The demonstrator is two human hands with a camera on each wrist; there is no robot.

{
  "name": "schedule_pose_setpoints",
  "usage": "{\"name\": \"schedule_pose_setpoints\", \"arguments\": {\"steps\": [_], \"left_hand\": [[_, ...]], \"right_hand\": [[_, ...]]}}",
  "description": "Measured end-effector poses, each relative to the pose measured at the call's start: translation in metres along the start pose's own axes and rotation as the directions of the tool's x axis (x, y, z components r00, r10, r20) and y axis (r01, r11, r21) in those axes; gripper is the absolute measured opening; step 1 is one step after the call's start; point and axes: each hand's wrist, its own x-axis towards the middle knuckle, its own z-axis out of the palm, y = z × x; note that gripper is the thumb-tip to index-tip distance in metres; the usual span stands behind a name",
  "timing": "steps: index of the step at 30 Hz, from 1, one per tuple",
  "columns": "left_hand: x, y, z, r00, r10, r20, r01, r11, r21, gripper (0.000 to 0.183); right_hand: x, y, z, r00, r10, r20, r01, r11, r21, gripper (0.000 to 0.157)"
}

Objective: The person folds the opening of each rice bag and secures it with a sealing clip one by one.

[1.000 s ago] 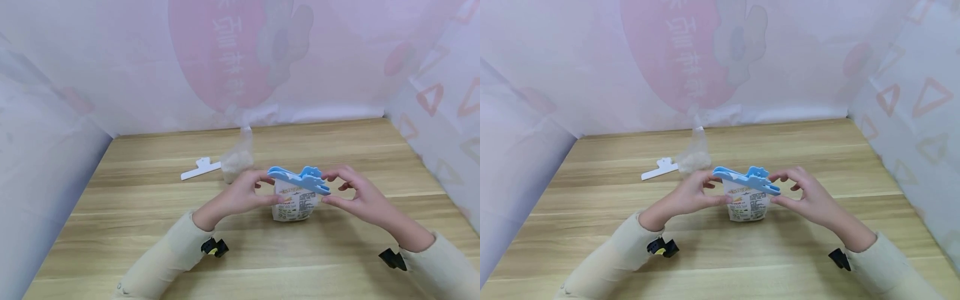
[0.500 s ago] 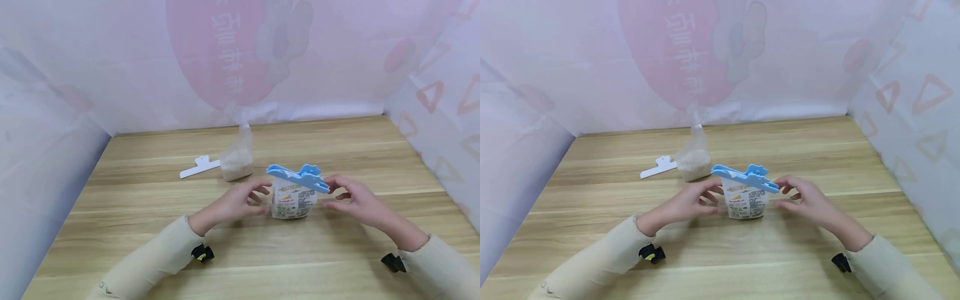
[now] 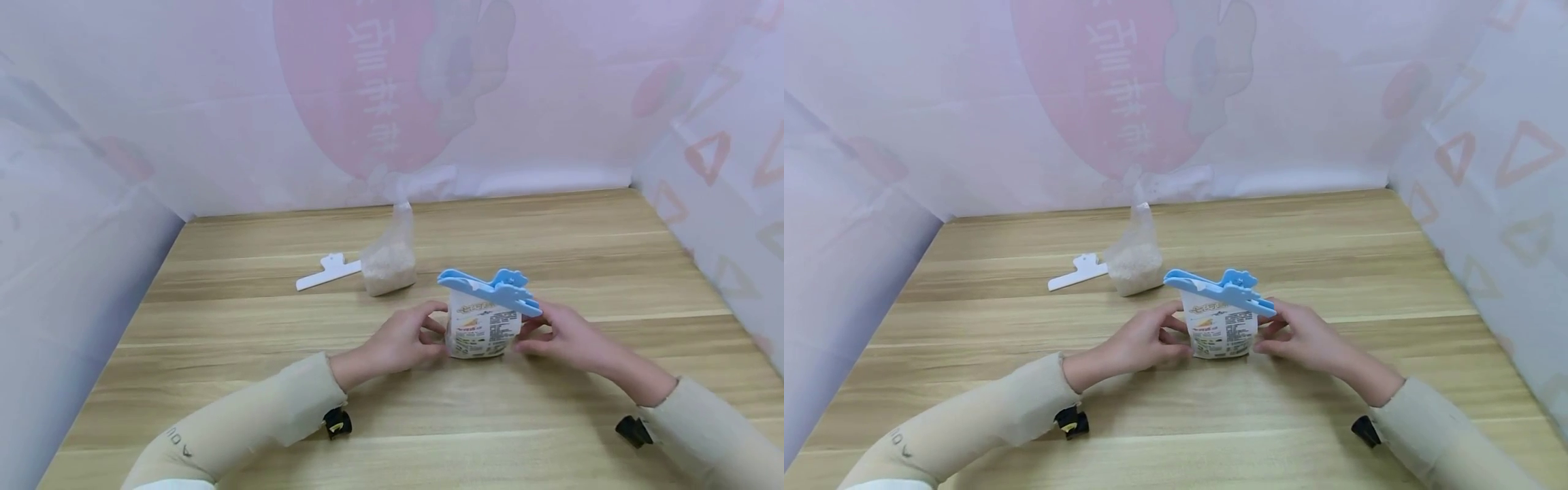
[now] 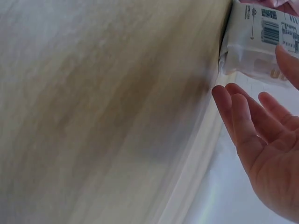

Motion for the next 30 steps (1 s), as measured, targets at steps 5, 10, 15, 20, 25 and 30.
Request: {"name": "schedule_pose_setpoints", "arguments": {"steps": [5, 10, 15, 20, 25, 30], "left_hand": [[0.003, 0.002, 0.003, 0.999, 0.001, -0.038, -0.001, 1.000, -0.022, 0.043], [0.004, 0.002, 0.003, 0.999, 0.009, -0.042, -0.011, 1.000, -0.026, 0.033], [0.004, 0.001, 0.004, 0.999, 0.004, -0.048, -0.007, 0.998, -0.064, 0.033], [0.005, 0.000, 0.005, 0.999, 0.002, -0.051, -0.007, 0.996, -0.085, 0.032], [0.010, -0.001, 0.006, 0.998, 0.007, -0.055, -0.012, 0.996, -0.093, 0.031], [0.015, -0.001, 0.007, 0.998, 0.017, -0.055, -0.023, 0.993, -0.113, 0.032]], "right_hand": [[0.004, 0.001, 0.007, 1.000, 0.000, 0.007, 0.000, 1.000, -0.008, 0.055], [0.006, 0.002, 0.011, 1.000, 0.000, -0.021, -0.001, 0.999, -0.051, 0.051], [0.006, 0.000, 0.012, 1.000, 0.010, -0.014, -0.011, 1.000, -0.022, 0.051], [0.006, 0.000, 0.012, 1.000, 0.014, -0.020, -0.014, 1.000, -0.012, 0.049], [0.006, 0.002, 0.012, 0.999, -0.024, -0.044, 0.023, 0.999, -0.034, 0.044], [0.006, 0.004, 0.010, 0.998, -0.028, -0.058, 0.025, 0.999, -0.047, 0.040]]}}
